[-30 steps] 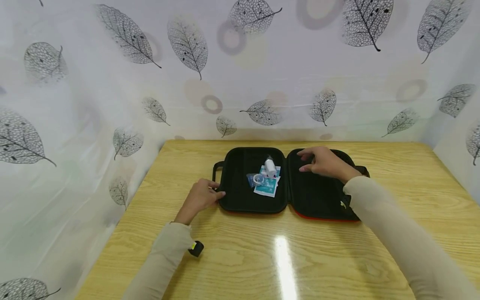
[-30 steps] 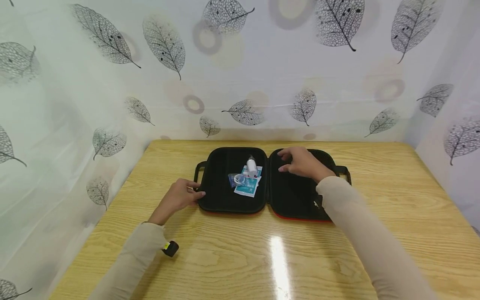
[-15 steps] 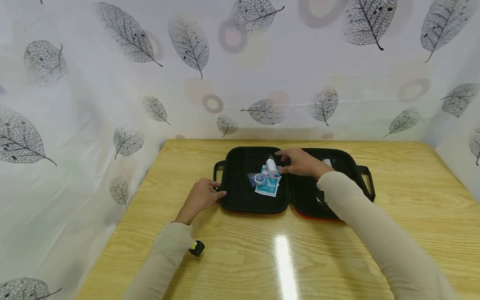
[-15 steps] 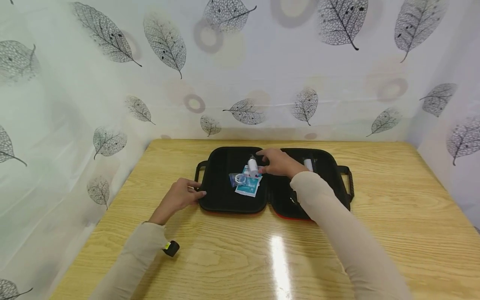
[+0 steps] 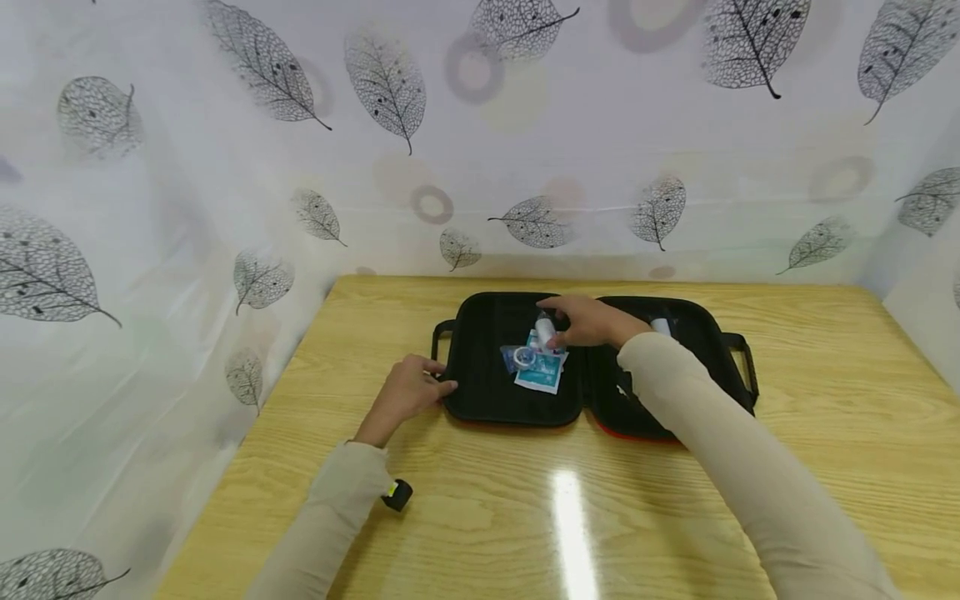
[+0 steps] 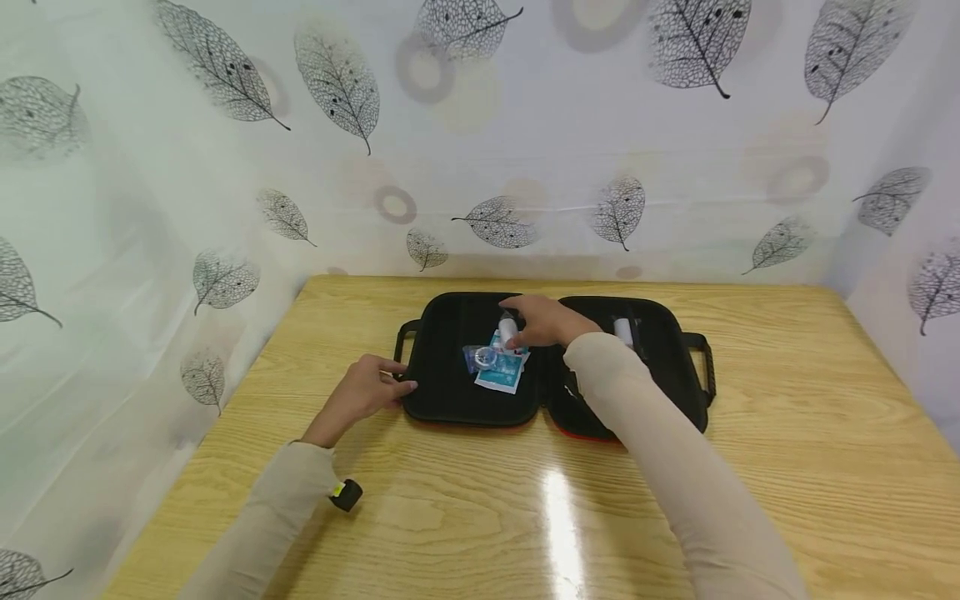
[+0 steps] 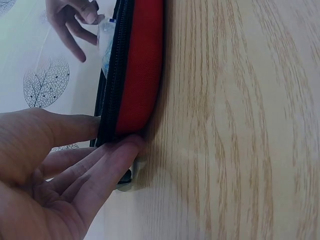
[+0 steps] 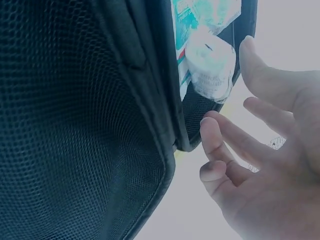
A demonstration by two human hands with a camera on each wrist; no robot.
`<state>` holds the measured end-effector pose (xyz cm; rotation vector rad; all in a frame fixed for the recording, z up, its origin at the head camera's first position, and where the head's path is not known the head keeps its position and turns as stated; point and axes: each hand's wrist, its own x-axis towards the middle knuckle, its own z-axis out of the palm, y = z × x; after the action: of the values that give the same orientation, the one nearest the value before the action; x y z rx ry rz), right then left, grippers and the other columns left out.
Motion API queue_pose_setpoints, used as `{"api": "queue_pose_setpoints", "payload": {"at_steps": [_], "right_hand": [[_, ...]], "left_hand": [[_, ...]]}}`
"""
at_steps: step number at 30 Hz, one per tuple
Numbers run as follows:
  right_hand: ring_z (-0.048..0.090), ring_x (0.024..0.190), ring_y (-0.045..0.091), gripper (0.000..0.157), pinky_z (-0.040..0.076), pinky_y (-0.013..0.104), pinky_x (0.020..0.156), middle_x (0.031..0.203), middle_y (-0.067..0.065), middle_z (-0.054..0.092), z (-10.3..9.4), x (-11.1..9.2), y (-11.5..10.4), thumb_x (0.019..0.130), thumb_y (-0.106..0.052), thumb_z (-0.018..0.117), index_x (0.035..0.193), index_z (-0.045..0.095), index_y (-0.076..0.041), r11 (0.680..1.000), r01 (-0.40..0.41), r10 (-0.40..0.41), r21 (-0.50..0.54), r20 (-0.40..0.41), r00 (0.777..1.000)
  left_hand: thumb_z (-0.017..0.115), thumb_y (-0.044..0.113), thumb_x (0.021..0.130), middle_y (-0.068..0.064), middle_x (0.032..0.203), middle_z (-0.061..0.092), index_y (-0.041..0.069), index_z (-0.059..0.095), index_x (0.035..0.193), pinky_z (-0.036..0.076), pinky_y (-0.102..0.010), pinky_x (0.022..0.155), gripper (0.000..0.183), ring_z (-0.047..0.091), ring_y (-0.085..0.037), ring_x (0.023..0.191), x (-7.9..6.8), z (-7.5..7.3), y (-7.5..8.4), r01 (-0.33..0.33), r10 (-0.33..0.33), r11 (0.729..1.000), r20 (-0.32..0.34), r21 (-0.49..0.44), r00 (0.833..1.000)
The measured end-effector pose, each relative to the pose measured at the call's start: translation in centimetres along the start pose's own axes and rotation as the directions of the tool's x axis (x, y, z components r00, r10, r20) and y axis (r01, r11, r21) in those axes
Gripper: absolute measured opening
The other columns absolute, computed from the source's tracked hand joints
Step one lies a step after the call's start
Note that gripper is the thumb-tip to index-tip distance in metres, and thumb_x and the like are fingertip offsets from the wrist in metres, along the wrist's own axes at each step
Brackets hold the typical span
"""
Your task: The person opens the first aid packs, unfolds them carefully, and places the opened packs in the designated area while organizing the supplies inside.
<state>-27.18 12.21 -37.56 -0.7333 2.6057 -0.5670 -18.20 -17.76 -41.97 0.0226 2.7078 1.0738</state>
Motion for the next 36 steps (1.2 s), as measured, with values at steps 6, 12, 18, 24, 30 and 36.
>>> {"api": "queue_pose_setpoints", "payload": {"at_steps": [6,12,18,24,30,36], "right_hand": [[0.055,0.124,0.042,0.066,0.047,0.054,0.101,0.134,0.029,0.058,0.1,0.6,-0.4,0.093,-0.016,0.075,0.15,0.046,0.001,1.0,0.012,-0.012,-0.025,0.004,1.0],[0.059,0.117,0.039,0.062,0.049,0.052,0.098,0.129,0.028,0.061,0.4,0.8,-0.1,0.092,-0.014,0.076,0.146,0.05,0.003,0.999,-0.025,0.026,-0.025,0.014,1.0],[0.06,0.115,0.038,0.056,0.047,0.054,0.1,0.125,0.026,0.063,0.6,0.7,0.5,0.092,-0.012,0.074,0.142,0.053,0.004,0.998,-0.066,0.065,0.001,0.011,0.998],[0.061,0.113,0.039,0.05,0.049,0.053,0.097,0.121,0.026,0.065,0.7,0.4,0.9,0.091,-0.009,0.075,0.135,0.056,0.006,0.998,-0.048,0.048,0.032,-0.021,0.999],[0.063,0.111,0.039,0.05,0.05,0.053,0.096,0.118,0.027,0.066,0.4,0.0,1.2,0.089,-0.006,0.076,0.133,0.056,0.009,0.997,-0.002,0.008,0.075,-0.074,0.997],[0.063,0.111,0.042,0.05,0.051,0.055,0.094,0.117,0.029,0.066,-0.2,-1.1,2.1,0.088,-0.005,0.078,0.13,0.057,0.011,0.993,0.055,-0.039,0.108,-0.149,0.988]], "left_hand": [[0.076,0.019,0.092,-0.013,0.096,0.076,-0.003,0.068,0.127,0.059,-0.036,0.071,0.042,0.072,-0.016,0.067,0.0,0.0,0.0,0.002,-0.002,1.0,-0.003,0.001,1.0],[0.076,0.018,0.092,-0.012,0.095,0.076,-0.003,0.068,0.128,0.059,-0.035,0.069,0.042,0.072,-0.016,0.067,0.1,0.2,0.0,0.01,-0.01,1.0,0.002,-0.002,1.0],[0.076,0.019,0.092,-0.011,0.095,0.076,-0.002,0.068,0.128,0.059,-0.034,0.068,0.042,0.072,-0.015,0.067,0.0,0.1,0.1,0.02,-0.02,1.0,0.0,0.001,1.0],[0.076,0.019,0.092,-0.012,0.097,0.076,-0.002,0.068,0.128,0.059,-0.035,0.069,0.042,0.072,-0.015,0.067,0.1,0.1,0.1,0.024,-0.024,1.0,-0.001,0.002,1.0],[0.076,0.019,0.093,-0.011,0.095,0.076,-0.002,0.068,0.129,0.059,-0.036,0.07,0.043,0.072,-0.015,0.068,0.0,0.0,0.1,0.019,-0.019,1.0,-0.002,0.011,1.0],[0.076,0.02,0.093,-0.009,0.092,0.076,-0.002,0.067,0.129,0.058,-0.035,0.07,0.043,0.071,-0.015,0.068,0.0,0.0,0.1,0.015,-0.015,1.0,-0.004,0.019,1.0]]}}
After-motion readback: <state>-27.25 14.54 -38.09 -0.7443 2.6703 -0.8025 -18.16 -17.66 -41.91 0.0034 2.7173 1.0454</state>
